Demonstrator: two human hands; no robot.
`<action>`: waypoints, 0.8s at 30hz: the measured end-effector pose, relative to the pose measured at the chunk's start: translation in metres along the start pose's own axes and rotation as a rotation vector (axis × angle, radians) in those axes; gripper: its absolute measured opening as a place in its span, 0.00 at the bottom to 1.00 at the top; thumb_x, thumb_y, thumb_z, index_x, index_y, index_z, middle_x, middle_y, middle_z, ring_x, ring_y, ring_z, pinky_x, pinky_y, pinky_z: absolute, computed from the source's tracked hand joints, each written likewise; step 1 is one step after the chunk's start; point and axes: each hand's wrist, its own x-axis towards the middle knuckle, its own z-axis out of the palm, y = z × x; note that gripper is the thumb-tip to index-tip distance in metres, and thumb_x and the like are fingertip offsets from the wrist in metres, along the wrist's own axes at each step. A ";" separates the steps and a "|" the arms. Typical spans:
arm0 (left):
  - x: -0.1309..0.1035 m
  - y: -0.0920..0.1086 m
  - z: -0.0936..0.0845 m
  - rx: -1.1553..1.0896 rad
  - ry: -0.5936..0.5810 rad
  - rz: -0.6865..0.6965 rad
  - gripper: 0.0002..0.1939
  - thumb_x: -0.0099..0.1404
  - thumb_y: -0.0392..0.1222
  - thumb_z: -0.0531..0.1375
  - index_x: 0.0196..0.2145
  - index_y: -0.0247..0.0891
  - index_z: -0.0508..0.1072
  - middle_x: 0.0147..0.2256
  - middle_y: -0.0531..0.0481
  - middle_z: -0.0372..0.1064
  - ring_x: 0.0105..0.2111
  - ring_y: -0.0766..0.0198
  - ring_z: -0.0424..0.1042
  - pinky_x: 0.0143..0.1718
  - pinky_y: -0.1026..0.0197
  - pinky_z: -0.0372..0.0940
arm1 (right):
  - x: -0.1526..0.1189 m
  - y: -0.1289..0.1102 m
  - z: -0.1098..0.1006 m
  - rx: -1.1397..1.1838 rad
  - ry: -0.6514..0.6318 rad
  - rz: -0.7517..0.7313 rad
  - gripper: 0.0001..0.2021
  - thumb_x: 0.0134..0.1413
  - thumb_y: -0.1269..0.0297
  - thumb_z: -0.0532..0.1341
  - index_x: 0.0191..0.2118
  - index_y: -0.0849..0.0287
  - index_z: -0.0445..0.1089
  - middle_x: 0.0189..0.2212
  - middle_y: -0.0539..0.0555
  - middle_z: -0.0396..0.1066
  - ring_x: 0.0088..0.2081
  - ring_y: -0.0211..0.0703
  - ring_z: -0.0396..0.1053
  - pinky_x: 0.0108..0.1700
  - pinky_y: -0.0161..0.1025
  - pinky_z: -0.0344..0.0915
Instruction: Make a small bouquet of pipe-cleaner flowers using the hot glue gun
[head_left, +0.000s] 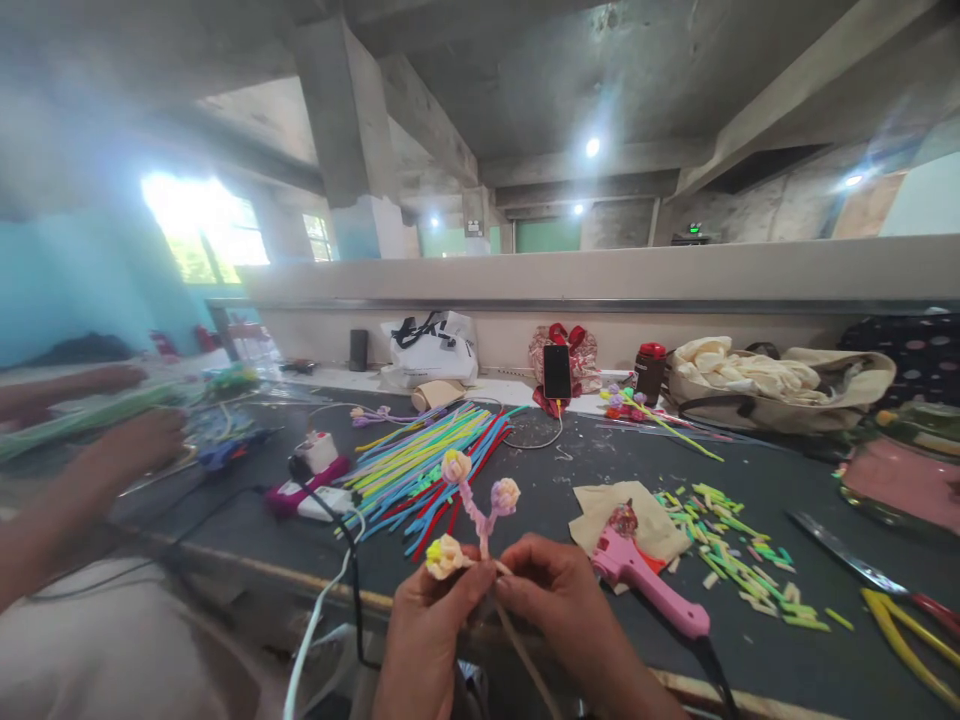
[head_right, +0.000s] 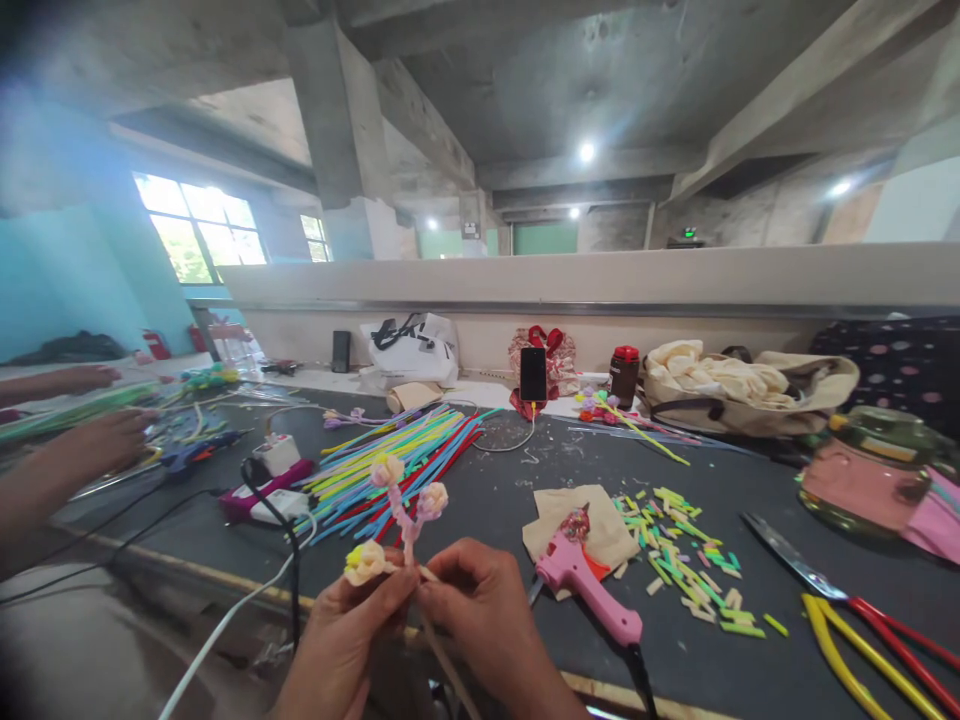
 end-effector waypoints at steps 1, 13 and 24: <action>-0.001 0.001 0.001 0.014 0.005 0.014 0.06 0.41 0.36 0.66 0.19 0.34 0.72 0.17 0.56 0.68 0.19 0.72 0.63 0.22 0.72 0.59 | 0.000 0.000 0.001 0.005 0.002 -0.012 0.07 0.42 0.64 0.61 0.24 0.63 0.68 0.18 0.46 0.61 0.21 0.32 0.57 0.25 0.29 0.54; -0.003 -0.003 -0.004 0.025 0.027 0.090 0.09 0.39 0.37 0.67 0.21 0.35 0.72 0.19 0.57 0.69 0.21 0.70 0.64 0.24 0.71 0.60 | -0.008 -0.007 0.004 -0.563 0.097 -0.498 0.02 0.48 0.70 0.57 0.28 0.61 0.65 0.24 0.50 0.66 0.28 0.36 0.62 0.30 0.32 0.54; -0.003 0.003 -0.003 0.095 0.023 0.057 0.10 0.36 0.38 0.68 0.19 0.34 0.72 0.17 0.56 0.67 0.19 0.71 0.62 0.21 0.70 0.58 | -0.013 -0.012 0.004 -0.681 0.066 -0.654 0.05 0.53 0.71 0.51 0.28 0.59 0.59 0.24 0.52 0.64 0.27 0.37 0.61 0.28 0.33 0.54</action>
